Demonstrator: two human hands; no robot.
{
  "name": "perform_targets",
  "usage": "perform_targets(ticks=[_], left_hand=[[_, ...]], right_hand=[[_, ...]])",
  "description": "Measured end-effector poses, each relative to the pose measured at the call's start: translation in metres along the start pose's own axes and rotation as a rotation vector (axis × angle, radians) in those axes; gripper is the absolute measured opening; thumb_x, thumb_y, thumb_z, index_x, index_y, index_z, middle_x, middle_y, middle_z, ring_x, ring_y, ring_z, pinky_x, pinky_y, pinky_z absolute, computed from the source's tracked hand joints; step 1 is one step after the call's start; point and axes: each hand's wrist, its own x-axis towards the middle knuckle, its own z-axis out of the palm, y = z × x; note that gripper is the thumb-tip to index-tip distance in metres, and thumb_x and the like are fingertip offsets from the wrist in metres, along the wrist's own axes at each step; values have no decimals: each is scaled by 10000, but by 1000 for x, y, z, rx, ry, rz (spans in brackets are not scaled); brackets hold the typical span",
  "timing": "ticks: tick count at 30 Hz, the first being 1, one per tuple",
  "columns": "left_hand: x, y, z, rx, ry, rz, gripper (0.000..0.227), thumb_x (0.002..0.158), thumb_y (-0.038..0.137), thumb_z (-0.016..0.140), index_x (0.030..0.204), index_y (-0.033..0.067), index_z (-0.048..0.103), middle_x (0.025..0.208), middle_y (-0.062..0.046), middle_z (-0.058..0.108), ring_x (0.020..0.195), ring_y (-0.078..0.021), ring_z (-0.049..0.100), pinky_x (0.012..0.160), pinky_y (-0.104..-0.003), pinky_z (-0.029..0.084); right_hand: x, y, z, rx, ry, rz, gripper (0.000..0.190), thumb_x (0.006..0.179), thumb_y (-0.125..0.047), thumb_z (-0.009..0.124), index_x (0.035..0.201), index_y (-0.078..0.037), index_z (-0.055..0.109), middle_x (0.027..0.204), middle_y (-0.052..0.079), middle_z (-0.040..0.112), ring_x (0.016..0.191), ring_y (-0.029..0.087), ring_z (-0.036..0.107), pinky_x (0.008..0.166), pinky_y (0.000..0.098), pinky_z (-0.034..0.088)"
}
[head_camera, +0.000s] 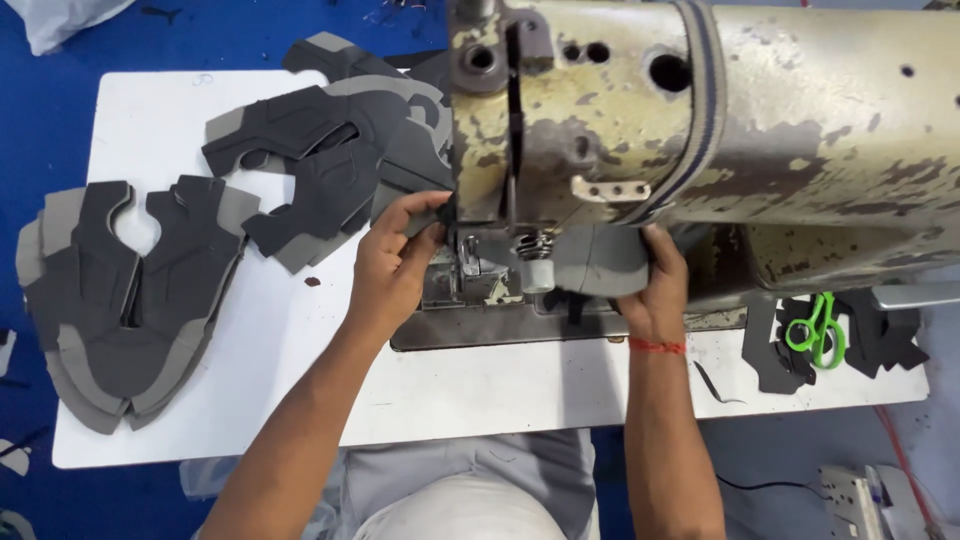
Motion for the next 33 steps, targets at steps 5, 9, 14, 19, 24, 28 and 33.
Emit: perform_targets(ticks=[5, 9, 14, 19, 24, 28, 33], left_hand=[[7, -20, 1, -31, 5, -27, 311, 1024, -48, 543, 1317, 39, 597, 1149, 10, 682, 978, -40, 619, 855, -184, 476], [8, -13, 5, 5, -20, 11, 312, 1000, -103, 507, 1261, 21, 628, 1127, 1, 665, 1007, -37, 586, 872, -186, 439], [6, -20, 3, -3, -20, 35, 297, 1010, -122, 500, 1240, 17, 625, 1118, -3, 677, 1036, -42, 597, 908, -196, 452], [8, -23, 4, -82, -21, 45, 300, 1030, -125, 513, 1274, 23, 605, 1159, -6, 685, 1090, -50, 616, 963, -211, 476], [4, -24, 2, 56, 21, 62, 366, 1016, -100, 512, 1341, 38, 608, 1204, -26, 690, 1093, -69, 638, 961, -223, 492], [-11, -11, 9, 116, 88, 16, 375, 1043, -38, 548, 1393, 76, 614, 1250, -29, 707, 975, -67, 625, 846, -221, 497], [-32, -16, 13, 376, 231, 197, 458, 1086, 127, 634, 1526, 111, 510, 1386, -106, 688, 940, -44, 655, 774, -212, 521]], right_hand=[[-30, -21, -22, -153, -23, -152, 186, 941, -7, 690, 1094, -112, 687, 942, 2, 698, 748, 134, 619, 685, 291, 501], [-33, -20, -41, -199, -109, -133, 220, 970, 45, 728, 864, -120, 630, 800, -11, 663, 531, 84, 469, 521, 275, 392], [-32, -23, -14, -262, 12, -118, 161, 904, 48, 662, 914, -107, 702, 858, -15, 692, 555, 67, 478, 516, 235, 369], [-27, -20, -12, -267, -41, -176, 201, 895, 72, 641, 979, -101, 698, 889, -9, 695, 564, 66, 485, 525, 229, 373], [-28, -23, 18, -300, -38, -213, 194, 893, 62, 630, 1004, -90, 679, 865, -16, 669, 544, 69, 476, 503, 237, 370], [9, -16, 12, -482, 73, -226, 221, 903, 19, 661, 1057, -138, 677, 798, -54, 626, 552, 50, 499, 469, 234, 350], [-6, -18, 28, -874, 200, -208, 95, 982, -121, 669, 945, -66, 602, 692, -27, 527, 524, 76, 442, 437, 258, 291]])
